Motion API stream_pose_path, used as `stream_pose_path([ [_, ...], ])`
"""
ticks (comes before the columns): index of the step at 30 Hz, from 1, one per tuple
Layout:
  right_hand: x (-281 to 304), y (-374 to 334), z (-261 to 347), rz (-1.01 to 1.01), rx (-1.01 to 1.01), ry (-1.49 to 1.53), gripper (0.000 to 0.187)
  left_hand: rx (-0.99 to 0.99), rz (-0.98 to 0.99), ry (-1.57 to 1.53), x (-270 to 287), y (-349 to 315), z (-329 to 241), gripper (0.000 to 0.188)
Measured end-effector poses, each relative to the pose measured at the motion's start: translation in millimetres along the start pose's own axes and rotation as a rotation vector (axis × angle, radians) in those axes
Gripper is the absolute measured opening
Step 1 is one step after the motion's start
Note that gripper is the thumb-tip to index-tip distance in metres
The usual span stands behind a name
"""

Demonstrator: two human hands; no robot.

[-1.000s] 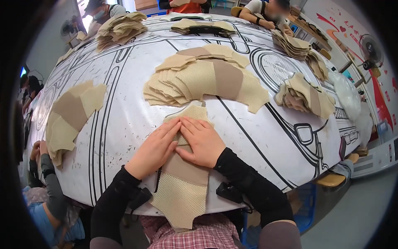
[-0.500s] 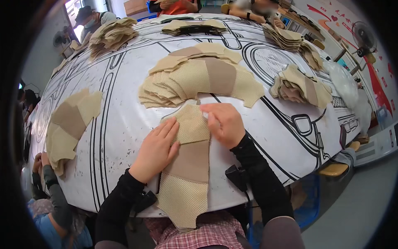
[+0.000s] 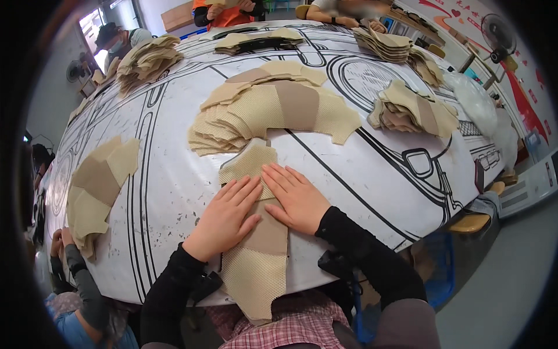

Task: Sort and organize shoe upper components at a circular workstation.

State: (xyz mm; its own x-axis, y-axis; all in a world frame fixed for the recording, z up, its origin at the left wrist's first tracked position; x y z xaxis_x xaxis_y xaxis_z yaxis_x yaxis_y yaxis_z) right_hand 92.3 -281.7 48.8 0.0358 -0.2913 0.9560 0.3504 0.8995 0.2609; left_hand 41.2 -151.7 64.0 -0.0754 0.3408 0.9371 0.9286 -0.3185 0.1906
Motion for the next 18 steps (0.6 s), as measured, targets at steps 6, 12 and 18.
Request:
stream_pose_path([
  [6, -1, -2, 0, -0.031, -0.003, 0.011, 0.071, 0.047, -0.082, 0.012, -2, 1, 0, 0.060],
  [12, -8, -5, -7, -0.062, 0.005, 0.015, 0.074, 0.271, -0.214, -0.053, 15, -1, 41, 0.063],
  [18, -1, 2, -8, -0.050, 0.037, 0.021, 0.074, 0.397, -0.215, -0.562, 2, -8, 95, 0.071],
])
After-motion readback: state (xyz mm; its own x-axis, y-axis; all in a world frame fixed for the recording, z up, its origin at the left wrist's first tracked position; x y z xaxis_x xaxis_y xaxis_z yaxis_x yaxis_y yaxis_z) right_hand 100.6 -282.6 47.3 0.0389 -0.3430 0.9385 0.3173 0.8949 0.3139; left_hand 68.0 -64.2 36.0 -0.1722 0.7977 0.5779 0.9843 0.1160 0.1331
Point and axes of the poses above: each hand's wrist, its own y-axis towards the middle knuckle, its own x-axis out of the back of the hand, z = x × y, the point moved 7 cm from there along y, towards the middle knuckle, and after that the axes turned 11 degrees about x, right-handed, at the moved point
